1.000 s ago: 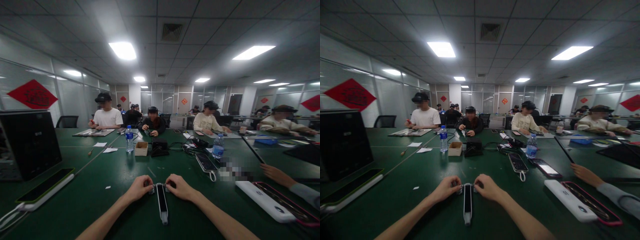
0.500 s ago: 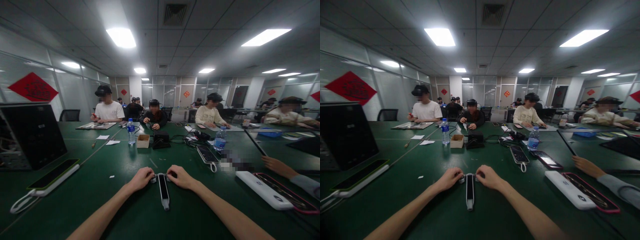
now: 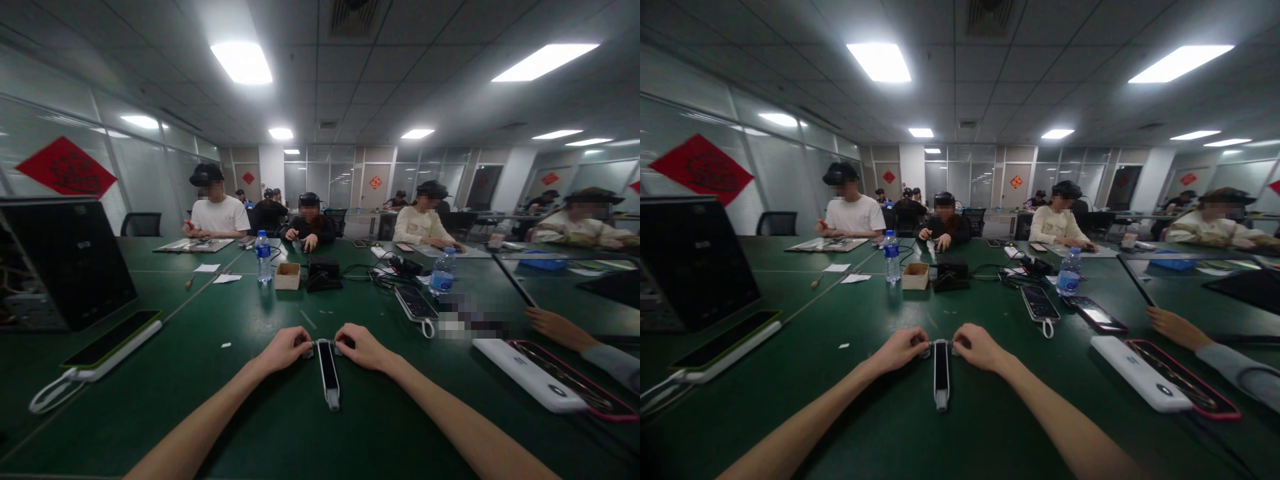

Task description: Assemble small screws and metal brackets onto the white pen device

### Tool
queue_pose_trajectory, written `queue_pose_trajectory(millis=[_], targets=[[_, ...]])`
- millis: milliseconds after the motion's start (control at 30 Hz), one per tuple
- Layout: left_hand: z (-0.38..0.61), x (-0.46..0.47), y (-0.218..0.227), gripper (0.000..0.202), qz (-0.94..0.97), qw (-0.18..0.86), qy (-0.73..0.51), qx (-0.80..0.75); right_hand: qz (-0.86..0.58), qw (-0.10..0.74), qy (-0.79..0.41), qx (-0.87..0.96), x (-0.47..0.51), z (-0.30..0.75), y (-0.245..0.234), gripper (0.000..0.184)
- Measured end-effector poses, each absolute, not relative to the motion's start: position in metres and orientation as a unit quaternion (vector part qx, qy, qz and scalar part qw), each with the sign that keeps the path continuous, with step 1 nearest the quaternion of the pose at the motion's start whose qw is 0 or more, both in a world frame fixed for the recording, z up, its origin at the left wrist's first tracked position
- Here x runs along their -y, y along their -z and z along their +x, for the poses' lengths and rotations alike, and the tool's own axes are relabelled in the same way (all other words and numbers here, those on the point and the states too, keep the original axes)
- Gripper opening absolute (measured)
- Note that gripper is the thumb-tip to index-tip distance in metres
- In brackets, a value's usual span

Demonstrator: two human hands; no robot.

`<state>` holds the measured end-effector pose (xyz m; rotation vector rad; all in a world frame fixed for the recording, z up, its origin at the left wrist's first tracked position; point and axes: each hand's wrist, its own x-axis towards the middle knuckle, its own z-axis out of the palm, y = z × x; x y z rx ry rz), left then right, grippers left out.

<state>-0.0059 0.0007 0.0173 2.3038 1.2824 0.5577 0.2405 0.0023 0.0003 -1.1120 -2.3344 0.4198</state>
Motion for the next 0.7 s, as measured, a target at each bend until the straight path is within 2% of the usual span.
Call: queue_pose_trajectory(millis=[400,700], targets=[[-0.009,-0.0063,-0.011,0.022,0.812,0.279,-0.224,-0.462,-0.414,0.247,-0.169,0.859,-0.0021,0.2412,-0.0001,0.017],[-0.0051,-0.0009,-0.0152,0.016,0.817,0.238,-0.235,-0.47,-0.409,0.258,-0.157,0.861,0.0012,0.2384,-0.0043,0.014]])
